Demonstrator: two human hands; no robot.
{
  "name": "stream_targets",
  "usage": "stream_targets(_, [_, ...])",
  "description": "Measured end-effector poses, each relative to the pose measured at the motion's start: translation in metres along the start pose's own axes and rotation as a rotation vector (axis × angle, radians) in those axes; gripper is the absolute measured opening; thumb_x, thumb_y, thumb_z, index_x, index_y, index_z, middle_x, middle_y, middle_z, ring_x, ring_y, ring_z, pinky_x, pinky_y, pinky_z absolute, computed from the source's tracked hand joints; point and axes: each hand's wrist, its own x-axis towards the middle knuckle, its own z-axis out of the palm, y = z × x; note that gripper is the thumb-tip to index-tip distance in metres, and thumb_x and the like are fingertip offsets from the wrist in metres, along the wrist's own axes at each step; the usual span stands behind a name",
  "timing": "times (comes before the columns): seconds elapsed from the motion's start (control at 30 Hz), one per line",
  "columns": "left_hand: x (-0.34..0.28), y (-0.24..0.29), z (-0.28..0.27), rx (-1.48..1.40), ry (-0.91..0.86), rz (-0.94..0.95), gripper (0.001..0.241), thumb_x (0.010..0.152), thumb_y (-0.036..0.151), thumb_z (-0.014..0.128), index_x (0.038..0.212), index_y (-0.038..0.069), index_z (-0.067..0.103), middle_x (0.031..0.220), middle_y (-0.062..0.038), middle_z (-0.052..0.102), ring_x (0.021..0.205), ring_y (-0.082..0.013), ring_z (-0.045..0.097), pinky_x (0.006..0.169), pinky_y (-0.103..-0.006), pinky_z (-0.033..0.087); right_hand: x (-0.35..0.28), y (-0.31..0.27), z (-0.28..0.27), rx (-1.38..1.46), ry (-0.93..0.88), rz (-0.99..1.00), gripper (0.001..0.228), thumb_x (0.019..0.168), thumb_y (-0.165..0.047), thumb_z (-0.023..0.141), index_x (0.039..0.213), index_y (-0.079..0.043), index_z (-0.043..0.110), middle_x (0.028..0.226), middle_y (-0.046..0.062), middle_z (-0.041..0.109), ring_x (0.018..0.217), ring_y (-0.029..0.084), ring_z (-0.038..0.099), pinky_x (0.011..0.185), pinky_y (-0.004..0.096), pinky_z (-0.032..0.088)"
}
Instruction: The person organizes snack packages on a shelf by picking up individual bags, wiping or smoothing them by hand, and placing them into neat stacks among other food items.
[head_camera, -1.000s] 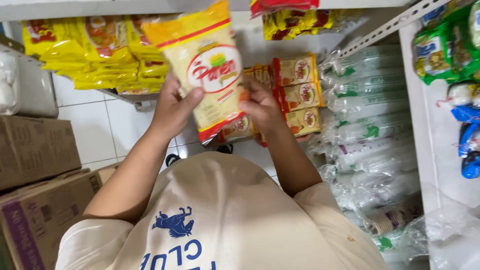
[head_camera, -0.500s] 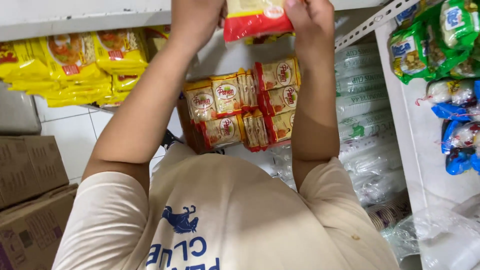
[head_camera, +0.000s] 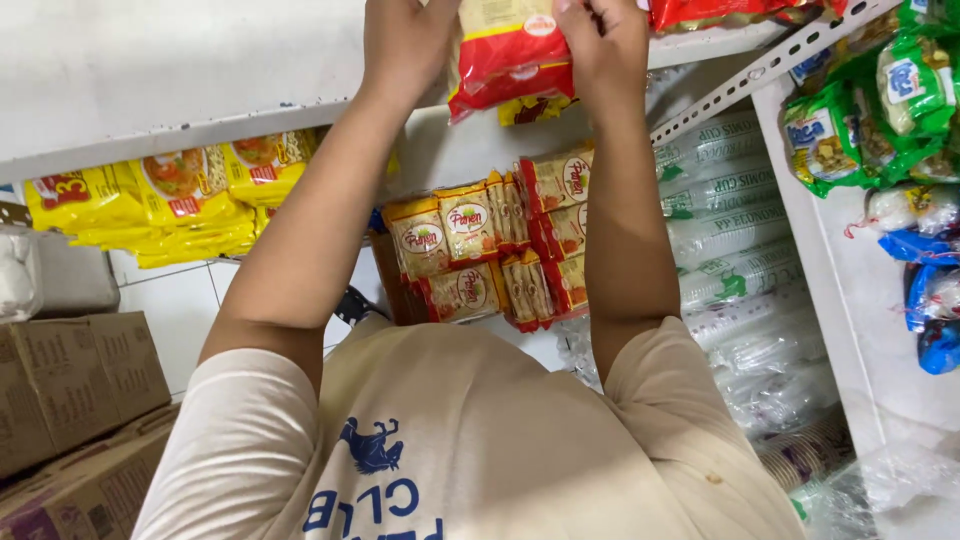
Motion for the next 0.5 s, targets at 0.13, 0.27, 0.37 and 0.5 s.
stream_targets(0.13, [-0.029, 0.04, -0.025, -0.125, -0.056, -0.165, 0.036, 0.104, 0.035, 0.067, 0.112, 0.0, 0.064, 0.09, -0.011, 0.065, 0.075, -0.0217, 0.059, 0.07, -0.0344, 0.048, -0.03, 0.01, -0.009, -0.027, 0.185, -0.173, 0.02, 0.111, -0.018, 0.066, 0.117, 0.001, 0.066, 0.108, 0.002, 0.06, 0.102, 0.013, 0.058, 0.093, 0.03, 0.048])
stream_targets(0.27, [-0.085, 0.057, -0.052, -0.213, -0.019, 0.112, 0.038, 0.114, 0.024, 0.059, 0.14, -0.001, 0.05, 0.128, -0.009, 0.055, 0.113, -0.0201, 0.054, 0.104, -0.0312, 0.046, -0.09, 0.036, -0.023, 0.074, 0.399, -0.127, 0.026, 0.107, -0.018, 0.064, 0.126, -0.001, 0.069, 0.121, 0.007, 0.067, 0.113, 0.018, 0.064, 0.102, 0.033, 0.052])
stream_targets(0.37, [-0.146, 0.053, -0.058, -0.311, -0.103, -0.069, 0.03, 0.113, 0.023, 0.056, 0.132, 0.001, 0.055, 0.116, -0.002, 0.056, 0.102, -0.0116, 0.054, 0.095, -0.0247, 0.047, -0.156, 0.069, -0.026, 0.181, 0.481, 0.056, 0.022, 0.103, -0.013, 0.063, 0.12, -0.003, 0.073, 0.11, 0.007, 0.071, 0.094, 0.013, 0.061, 0.086, 0.029, 0.052])
stream_targets(0.5, [-0.212, 0.023, -0.035, -0.404, -0.272, -0.424, 0.025, 0.11, 0.019, 0.057, 0.127, 0.001, 0.057, 0.098, 0.001, 0.053, 0.091, -0.0083, 0.05, 0.085, -0.0236, 0.043, -0.233, 0.12, -0.03, 0.313, 0.441, 0.344, 0.016, 0.101, -0.009, 0.063, 0.111, -0.001, 0.072, 0.098, 0.005, 0.07, 0.081, 0.01, 0.057, 0.073, 0.024, 0.047])
